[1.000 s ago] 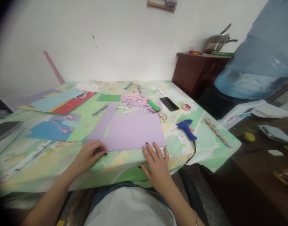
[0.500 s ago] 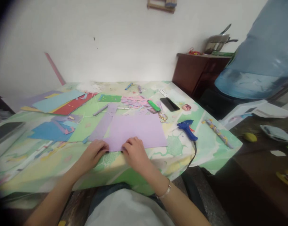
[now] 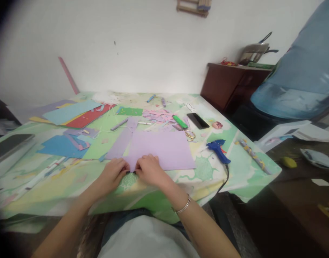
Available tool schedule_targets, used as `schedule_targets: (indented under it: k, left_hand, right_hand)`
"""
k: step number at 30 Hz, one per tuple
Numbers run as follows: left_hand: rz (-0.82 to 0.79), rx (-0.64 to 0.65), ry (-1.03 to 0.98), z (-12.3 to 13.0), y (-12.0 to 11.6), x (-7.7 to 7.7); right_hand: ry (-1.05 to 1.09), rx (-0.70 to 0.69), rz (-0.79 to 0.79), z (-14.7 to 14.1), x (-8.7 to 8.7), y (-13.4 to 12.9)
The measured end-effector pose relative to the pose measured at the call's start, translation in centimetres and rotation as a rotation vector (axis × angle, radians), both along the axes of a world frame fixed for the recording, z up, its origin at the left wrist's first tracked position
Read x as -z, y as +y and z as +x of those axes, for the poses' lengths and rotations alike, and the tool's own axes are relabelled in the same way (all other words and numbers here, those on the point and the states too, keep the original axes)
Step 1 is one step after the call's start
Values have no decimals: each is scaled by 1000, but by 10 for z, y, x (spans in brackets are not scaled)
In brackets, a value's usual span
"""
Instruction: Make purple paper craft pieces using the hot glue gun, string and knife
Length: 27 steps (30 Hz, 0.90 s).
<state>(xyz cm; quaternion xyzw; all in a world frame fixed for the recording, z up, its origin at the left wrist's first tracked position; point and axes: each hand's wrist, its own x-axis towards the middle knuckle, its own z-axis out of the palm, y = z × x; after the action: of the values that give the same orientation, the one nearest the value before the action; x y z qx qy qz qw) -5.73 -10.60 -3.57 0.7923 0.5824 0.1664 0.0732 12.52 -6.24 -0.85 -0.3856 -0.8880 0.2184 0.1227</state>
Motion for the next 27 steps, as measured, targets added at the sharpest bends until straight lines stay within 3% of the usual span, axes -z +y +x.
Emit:
schedule_targets:
  k: [8,17,27]
  left_hand:
    - [-101,-95,-104,3,0,-11]
    - [-302,-293,-127,6,3,-31]
    - [-442,-409,-93,-19,6,-36]
  right_hand:
    - [-113,-31,-47,-7,-12,7]
    - [-84,49,-128,-10,-6,18]
    - [-128,125,-180,-17,-9,20]
